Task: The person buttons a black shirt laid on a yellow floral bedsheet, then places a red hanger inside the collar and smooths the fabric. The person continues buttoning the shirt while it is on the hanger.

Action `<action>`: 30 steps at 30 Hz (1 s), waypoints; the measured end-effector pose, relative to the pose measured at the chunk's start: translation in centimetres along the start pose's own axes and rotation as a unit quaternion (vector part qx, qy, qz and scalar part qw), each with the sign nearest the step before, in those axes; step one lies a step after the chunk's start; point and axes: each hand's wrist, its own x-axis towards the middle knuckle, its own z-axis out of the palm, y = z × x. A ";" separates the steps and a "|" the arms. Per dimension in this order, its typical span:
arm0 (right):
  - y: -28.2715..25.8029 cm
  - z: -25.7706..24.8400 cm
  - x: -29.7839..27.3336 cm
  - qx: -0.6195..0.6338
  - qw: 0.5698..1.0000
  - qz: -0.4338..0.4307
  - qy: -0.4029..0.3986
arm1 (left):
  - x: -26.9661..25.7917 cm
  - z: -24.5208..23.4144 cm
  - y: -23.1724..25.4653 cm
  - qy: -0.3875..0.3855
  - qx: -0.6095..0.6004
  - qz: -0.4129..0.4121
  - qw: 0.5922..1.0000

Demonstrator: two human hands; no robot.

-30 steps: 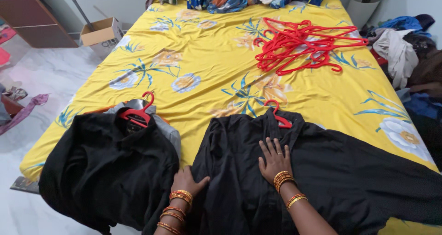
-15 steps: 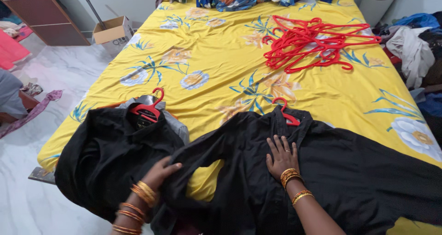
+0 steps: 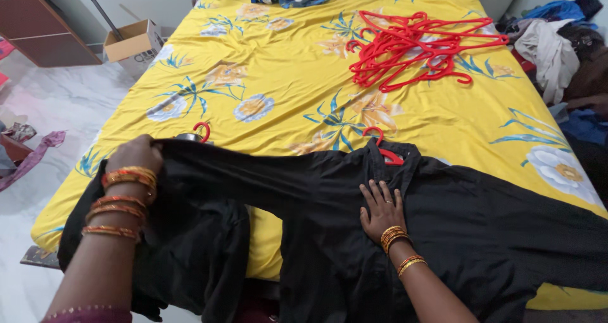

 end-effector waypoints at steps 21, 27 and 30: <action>0.2 0.5 -0.2 0.009 1.000 -0.002 0.004 | 6.7 2.6 -13.1 -0.237 -0.016 -0.035 0.971; 0.1 0.5 -0.4 0.010 1.000 -0.006 0.009 | 6.1 2.3 -13.5 -0.138 0.174 -0.046 0.974; 0.0 0.4 -0.4 0.008 1.000 -0.001 0.004 | 4.4 4.9 -13.8 -0.009 0.257 -0.059 0.965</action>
